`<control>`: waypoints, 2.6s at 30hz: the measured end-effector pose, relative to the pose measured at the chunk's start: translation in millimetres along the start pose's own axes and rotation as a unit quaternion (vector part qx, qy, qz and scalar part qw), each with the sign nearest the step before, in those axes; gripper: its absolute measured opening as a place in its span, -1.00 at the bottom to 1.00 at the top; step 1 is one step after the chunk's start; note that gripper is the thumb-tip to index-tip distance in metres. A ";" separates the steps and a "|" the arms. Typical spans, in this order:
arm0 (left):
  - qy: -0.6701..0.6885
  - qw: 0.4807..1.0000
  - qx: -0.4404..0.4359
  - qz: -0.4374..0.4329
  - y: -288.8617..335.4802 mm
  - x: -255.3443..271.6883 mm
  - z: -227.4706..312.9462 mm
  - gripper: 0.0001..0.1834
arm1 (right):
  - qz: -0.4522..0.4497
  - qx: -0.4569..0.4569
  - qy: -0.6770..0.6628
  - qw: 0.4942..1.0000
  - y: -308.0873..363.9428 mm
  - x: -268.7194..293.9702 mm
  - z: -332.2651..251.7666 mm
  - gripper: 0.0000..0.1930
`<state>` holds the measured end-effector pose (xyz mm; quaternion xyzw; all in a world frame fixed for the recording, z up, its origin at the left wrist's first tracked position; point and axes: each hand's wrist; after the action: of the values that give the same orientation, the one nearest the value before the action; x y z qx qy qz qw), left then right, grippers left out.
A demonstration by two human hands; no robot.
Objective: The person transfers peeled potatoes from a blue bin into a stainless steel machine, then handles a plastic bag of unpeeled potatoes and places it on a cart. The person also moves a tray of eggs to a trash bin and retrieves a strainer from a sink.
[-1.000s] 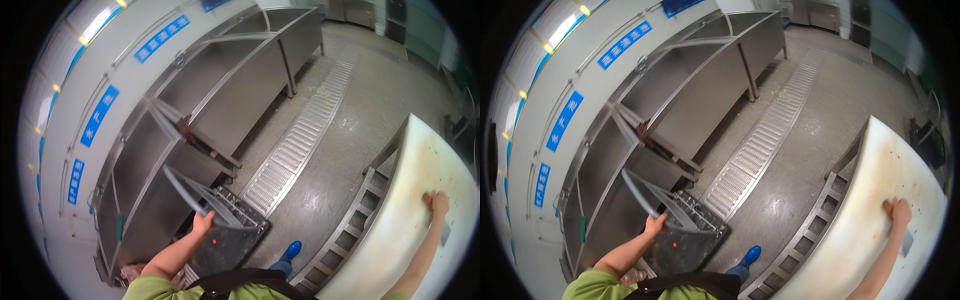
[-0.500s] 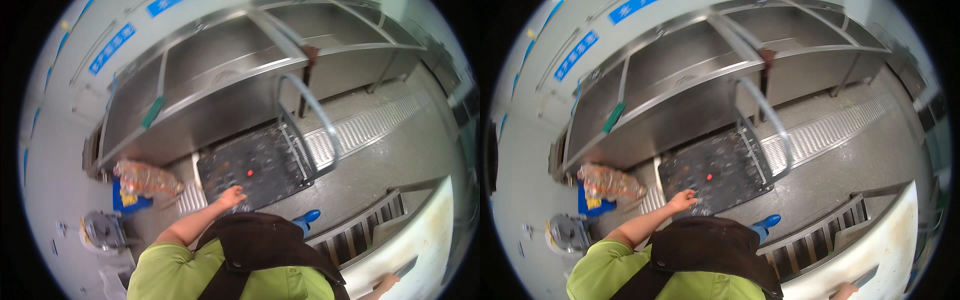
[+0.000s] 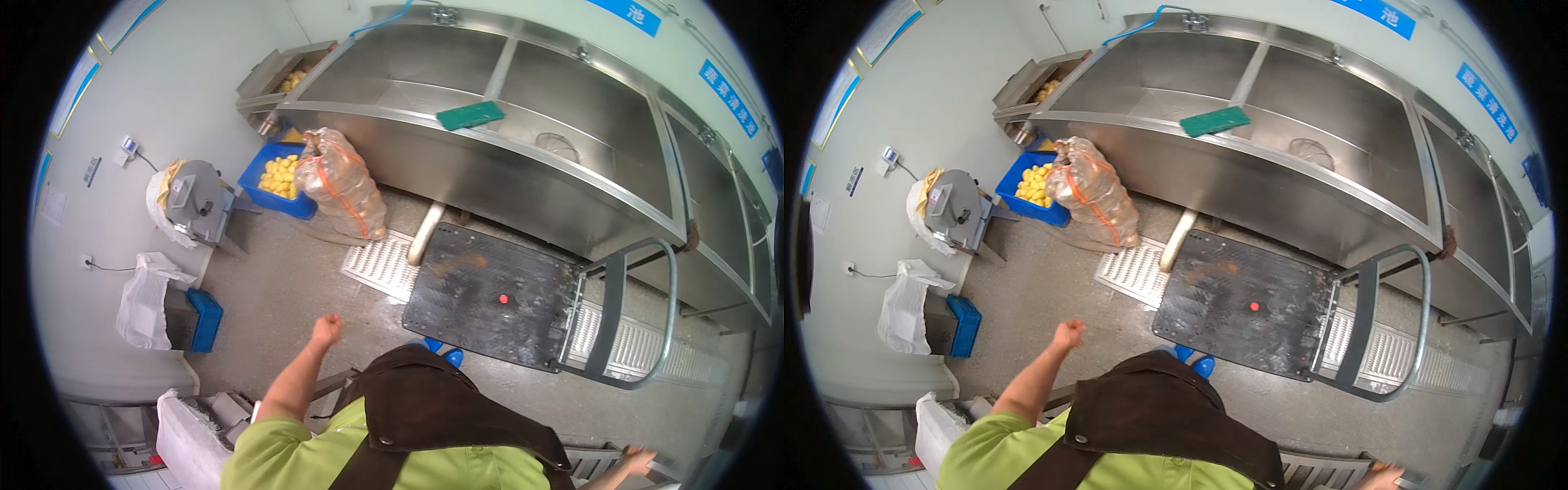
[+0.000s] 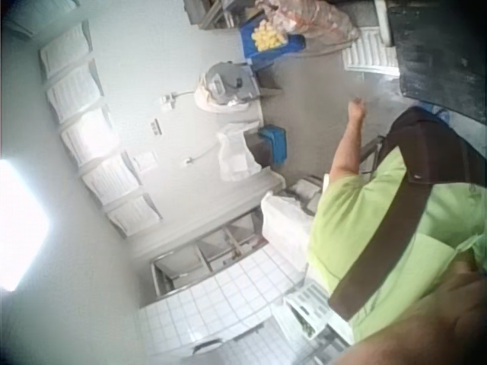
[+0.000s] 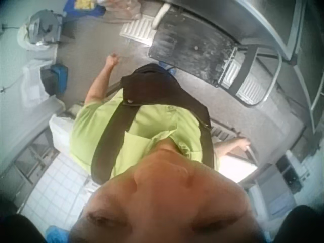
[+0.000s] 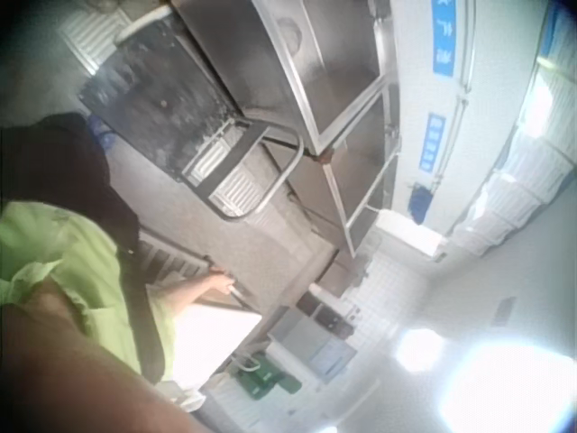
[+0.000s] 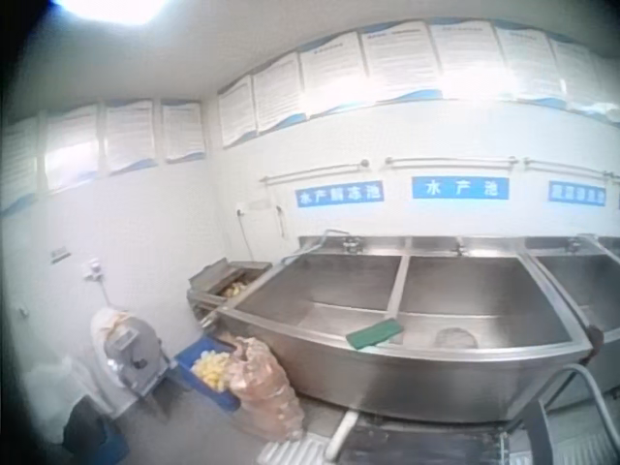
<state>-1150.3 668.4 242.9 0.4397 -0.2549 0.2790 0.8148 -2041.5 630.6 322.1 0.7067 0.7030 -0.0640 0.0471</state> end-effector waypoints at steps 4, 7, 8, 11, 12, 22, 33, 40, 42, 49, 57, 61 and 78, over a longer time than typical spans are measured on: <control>0.039 0.997 0.033 -0.056 6.3 16.0 -57.0 -0.68 | -0.204 0.140 0.051 0.967 114.7 -127.0 -13.8 -0.77; 0.049 0.994 0.096 -0.031 -16.8 38.3 -78.3 -0.63 | -0.412 0.079 0.083 0.904 225.4 -180.6 -16.5 -0.79; 0.039 0.995 0.089 -0.030 -29.9 49.1 -79.2 -0.62 | -0.491 0.009 0.103 0.865 257.8 -189.6 -12.9 -0.82; 0.024 0.999 0.043 -0.005 -88.3 94.1 -88.7 -0.61 | -0.579 -0.083 0.182 0.790 413.1 -204.9 -9.1 -0.78; 0.030 0.999 0.009 0.017 -121.9 111.0 -100.7 -0.62 | -0.615 -0.100 0.204 0.755 465.5 -205.2 0.2 -0.77; -0.022 0.972 -0.202 0.113 -285.1 277.2 68.0 -0.60 | -0.770 -0.223 0.219 0.556 822.5 -213.8 13.6 -0.90; -0.086 0.918 -0.377 0.086 -454.2 252.5 237.3 -0.64 | -0.783 -0.176 0.248 0.542 956.4 -280.8 30.5 -0.90; -0.125 0.911 -0.388 0.067 -547.2 226.5 291.9 -0.60 | -0.794 -0.184 0.280 0.507 1043.9 -341.4 55.9 -0.88; -0.199 0.911 -0.360 0.018 -563.1 224.6 292.3 -0.63 | -0.803 -0.160 0.306 0.485 1067.4 -356.6 50.9 -0.86; -0.167 0.918 -0.341 -0.111 -570.3 294.9 304.3 -0.74 | -0.817 -0.057 0.337 0.464 1114.9 -393.1 65.9 -0.77; -0.146 0.911 -0.373 -0.098 -564.8 329.4 323.9 -0.74 | -0.842 -0.004 0.355 0.405 1191.4 -382.3 66.9 -0.73; -0.101 0.888 -0.431 -0.128 -546.1 321.0 331.1 -0.79 | -0.861 0.106 0.307 0.391 1244.7 -383.6 93.6 -0.73; 0.013 0.967 -0.247 -0.062 -556.0 386.3 220.9 -0.68 | -0.754 -0.165 0.362 0.523 1134.9 -334.1 68.2 -0.75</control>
<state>-534.5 313.4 285.7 0.2359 -0.2780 0.1619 0.9170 -909.6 282.0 280.4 -0.1447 0.9282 0.3023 -0.1617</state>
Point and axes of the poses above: each hand's wrist, its own y-axis away from the middle knuckle, its own x-axis out of the back of the hand, z = x × y, and after that the axes turned 3 degrees about -y, right-handed
